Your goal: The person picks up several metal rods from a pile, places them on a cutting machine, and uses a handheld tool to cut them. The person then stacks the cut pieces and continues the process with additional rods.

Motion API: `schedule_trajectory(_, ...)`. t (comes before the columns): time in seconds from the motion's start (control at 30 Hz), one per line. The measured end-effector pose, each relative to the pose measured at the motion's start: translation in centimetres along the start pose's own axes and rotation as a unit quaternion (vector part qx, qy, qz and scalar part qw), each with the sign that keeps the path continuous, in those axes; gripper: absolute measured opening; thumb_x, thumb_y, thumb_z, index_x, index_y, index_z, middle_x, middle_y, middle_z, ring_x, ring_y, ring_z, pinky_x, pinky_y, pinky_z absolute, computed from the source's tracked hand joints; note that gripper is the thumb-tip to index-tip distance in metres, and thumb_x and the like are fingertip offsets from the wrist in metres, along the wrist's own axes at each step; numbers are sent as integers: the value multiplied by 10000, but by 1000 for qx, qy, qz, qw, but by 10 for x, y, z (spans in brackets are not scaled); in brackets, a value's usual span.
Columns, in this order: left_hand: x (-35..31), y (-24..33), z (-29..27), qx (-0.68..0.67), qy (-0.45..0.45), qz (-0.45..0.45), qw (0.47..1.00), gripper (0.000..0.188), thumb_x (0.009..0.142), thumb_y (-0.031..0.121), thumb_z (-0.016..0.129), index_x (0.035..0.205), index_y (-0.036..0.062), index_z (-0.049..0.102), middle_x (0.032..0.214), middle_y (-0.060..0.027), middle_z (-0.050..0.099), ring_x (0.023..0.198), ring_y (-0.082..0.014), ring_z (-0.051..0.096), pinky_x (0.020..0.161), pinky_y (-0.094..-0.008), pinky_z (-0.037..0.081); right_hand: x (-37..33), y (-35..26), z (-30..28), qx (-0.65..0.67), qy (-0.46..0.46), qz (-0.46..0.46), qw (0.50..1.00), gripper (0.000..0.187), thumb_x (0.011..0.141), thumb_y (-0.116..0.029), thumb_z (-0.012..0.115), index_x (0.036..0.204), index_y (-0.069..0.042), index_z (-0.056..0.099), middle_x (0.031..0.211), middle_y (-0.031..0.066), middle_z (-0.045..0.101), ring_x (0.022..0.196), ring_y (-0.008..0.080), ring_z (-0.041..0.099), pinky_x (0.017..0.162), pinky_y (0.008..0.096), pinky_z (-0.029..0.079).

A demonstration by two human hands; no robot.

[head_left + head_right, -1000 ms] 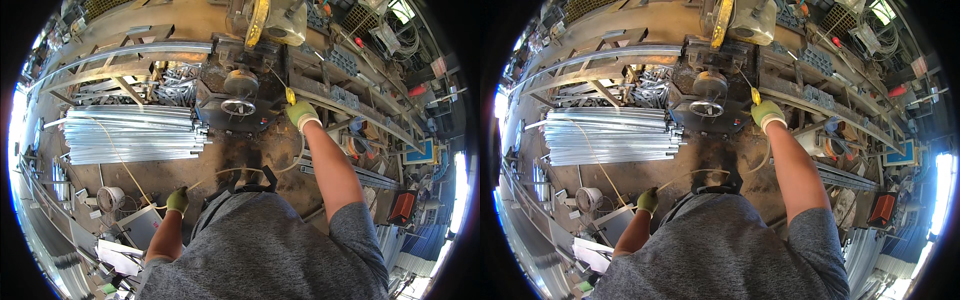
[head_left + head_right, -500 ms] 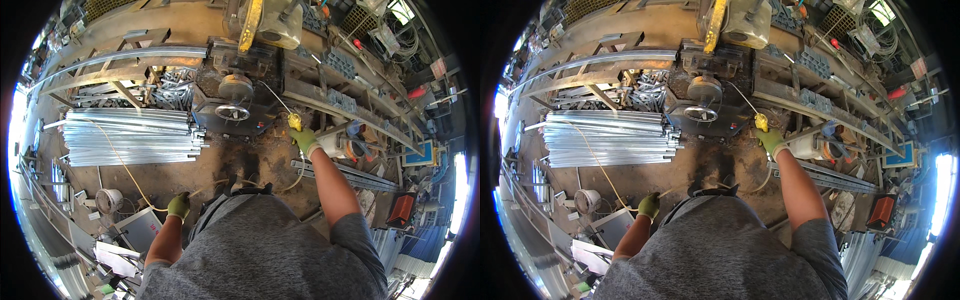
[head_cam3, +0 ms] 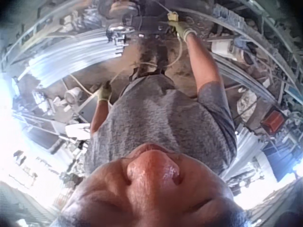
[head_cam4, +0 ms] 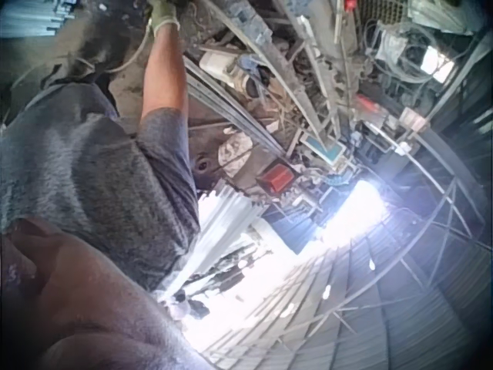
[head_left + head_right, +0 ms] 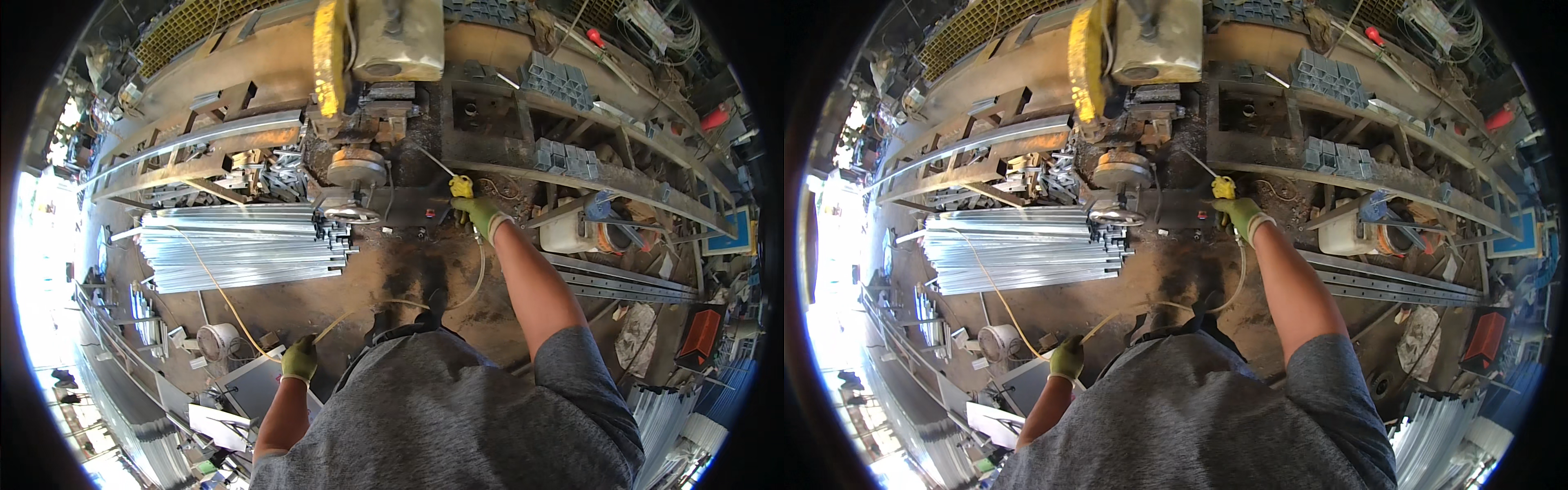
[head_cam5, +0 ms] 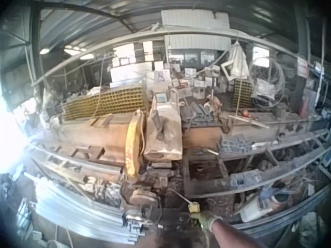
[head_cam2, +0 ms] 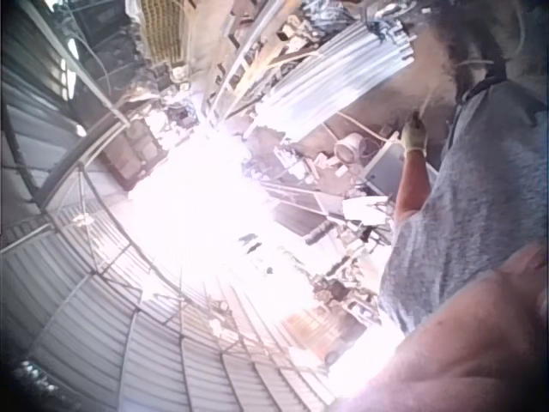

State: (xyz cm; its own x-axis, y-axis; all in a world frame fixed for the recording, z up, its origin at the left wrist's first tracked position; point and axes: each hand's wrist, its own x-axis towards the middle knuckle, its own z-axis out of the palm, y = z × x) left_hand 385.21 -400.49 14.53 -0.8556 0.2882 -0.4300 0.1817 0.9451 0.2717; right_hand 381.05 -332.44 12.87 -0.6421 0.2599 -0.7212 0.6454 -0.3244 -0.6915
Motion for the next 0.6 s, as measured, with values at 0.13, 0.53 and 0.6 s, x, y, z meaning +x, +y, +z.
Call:
schedule_trajectory(0.13,3,38,-10,21,23,9,999,312,1080,223,704,1350,175,853,1285,-196,854,1220,-452,802,1037,-560,643,23,-16,-24,45,-80,16,996,327,1138,-312,790,950,-46,811,703,60,703,553,192,648,524,354,470)
schedule_trajectory(0.53,31,98,-28,85,59,44,994,310,1051,129,694,1319,129,850,1298,-184,849,1221,-459,793,1041,-559,637,47,22,-60,64,-91,-8,994,245,1105,-271,845,1080,-34,789,779,63,744,547,170,657,461,361,478)
schedule_trajectory(0.6,29,110,-34,107,49,1,993,306,1076,115,678,1333,116,844,1320,-193,849,1239,-456,798,1063,-543,644,51,32,-59,144,-99,-17,984,177,1113,-207,828,1099,-35,791,826,67,760,544,184,653,484,371,488)
